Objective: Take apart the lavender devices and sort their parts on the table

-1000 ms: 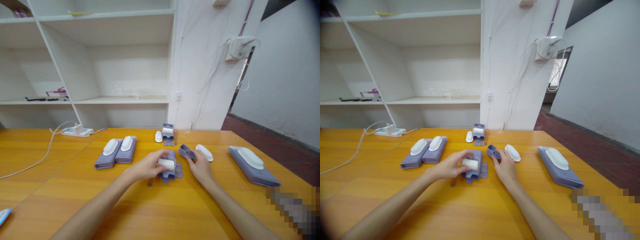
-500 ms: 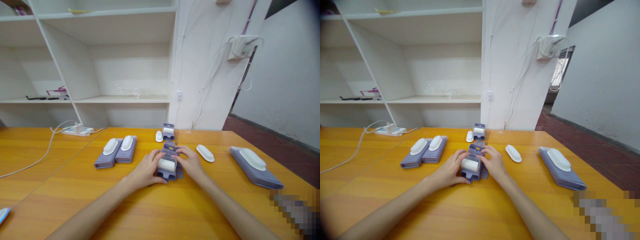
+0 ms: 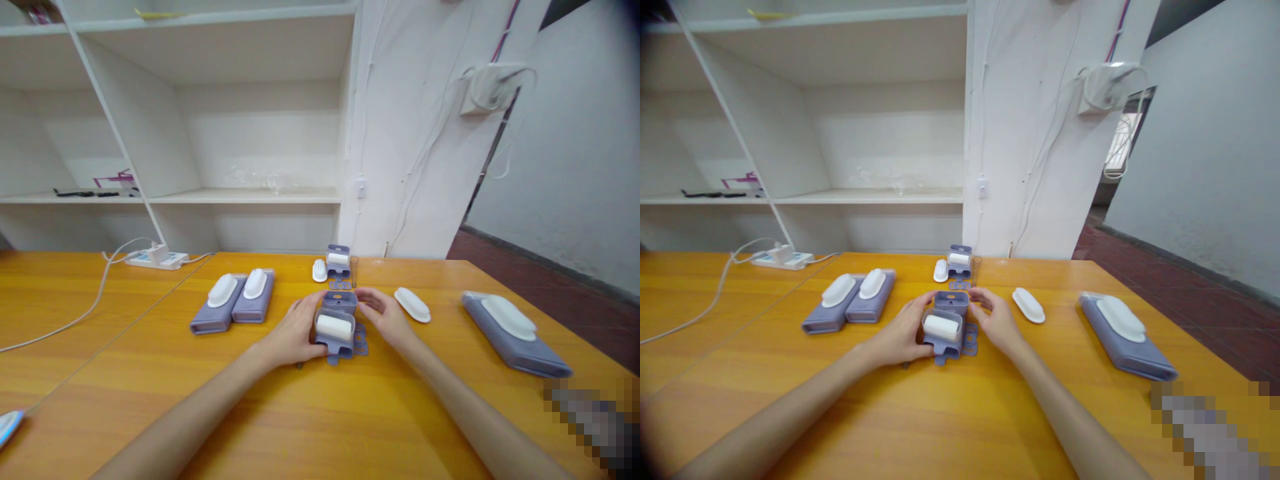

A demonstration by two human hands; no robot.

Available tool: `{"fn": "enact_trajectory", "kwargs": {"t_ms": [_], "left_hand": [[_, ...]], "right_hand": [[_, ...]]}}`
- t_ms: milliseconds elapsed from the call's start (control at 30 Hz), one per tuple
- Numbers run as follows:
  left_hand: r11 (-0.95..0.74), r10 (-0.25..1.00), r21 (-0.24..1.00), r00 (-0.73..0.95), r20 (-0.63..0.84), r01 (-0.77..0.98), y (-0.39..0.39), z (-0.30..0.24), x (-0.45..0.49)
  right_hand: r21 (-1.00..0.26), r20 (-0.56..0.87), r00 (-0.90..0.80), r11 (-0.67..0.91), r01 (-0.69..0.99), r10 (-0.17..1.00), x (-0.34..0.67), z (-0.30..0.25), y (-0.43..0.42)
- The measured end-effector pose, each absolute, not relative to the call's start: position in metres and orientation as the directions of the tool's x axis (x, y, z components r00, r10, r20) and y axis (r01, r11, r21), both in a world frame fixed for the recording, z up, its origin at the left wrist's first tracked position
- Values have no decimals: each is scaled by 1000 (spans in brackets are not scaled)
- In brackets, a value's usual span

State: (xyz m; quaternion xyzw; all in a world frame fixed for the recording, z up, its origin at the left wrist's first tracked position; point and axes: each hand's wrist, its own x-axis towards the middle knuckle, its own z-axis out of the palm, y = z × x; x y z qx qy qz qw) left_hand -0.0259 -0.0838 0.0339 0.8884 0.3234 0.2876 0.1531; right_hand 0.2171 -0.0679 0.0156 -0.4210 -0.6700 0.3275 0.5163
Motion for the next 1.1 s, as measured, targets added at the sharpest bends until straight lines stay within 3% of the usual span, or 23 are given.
{"fn": "enact_trajectory", "kwargs": {"t_ms": [167,300,367,433,533,633,733,900,1000,1100], "left_hand": [[-665,707,585,643,295,464,-81,32,-40],[-668,713,557,639,289,493,-80,34,-49],[-692,696,513,657,289,508,-80,37,-49],[-716,677,472,677,288,515,-79,38,-47],[-736,659,446,691,298,509,-78,38,-42],[-743,650,451,694,309,495,-76,36,-38],[-736,655,473,685,319,484,-73,36,-33],[-694,680,587,649,342,418,-69,39,-27],[-677,694,612,633,343,410,-67,38,-21],[-676,708,592,610,357,439,-66,37,-15]], "right_hand": [[-843,433,-155,460,279,888,210,16,-71],[-723,484,-39,424,546,874,216,19,-70],[-566,539,59,309,764,840,225,22,-70],[-396,572,176,82,915,801,235,23,-71],[-222,547,321,-236,946,773,250,21,-73],[-144,418,377,-349,926,826,260,15,-73],[-146,322,370,-340,929,872,266,10,-70],[-150,314,324,-291,945,892,263,13,-69],[-147,486,250,-204,968,838,250,20,-76],[-149,742,78,50,988,666,230,30,-90]]}}
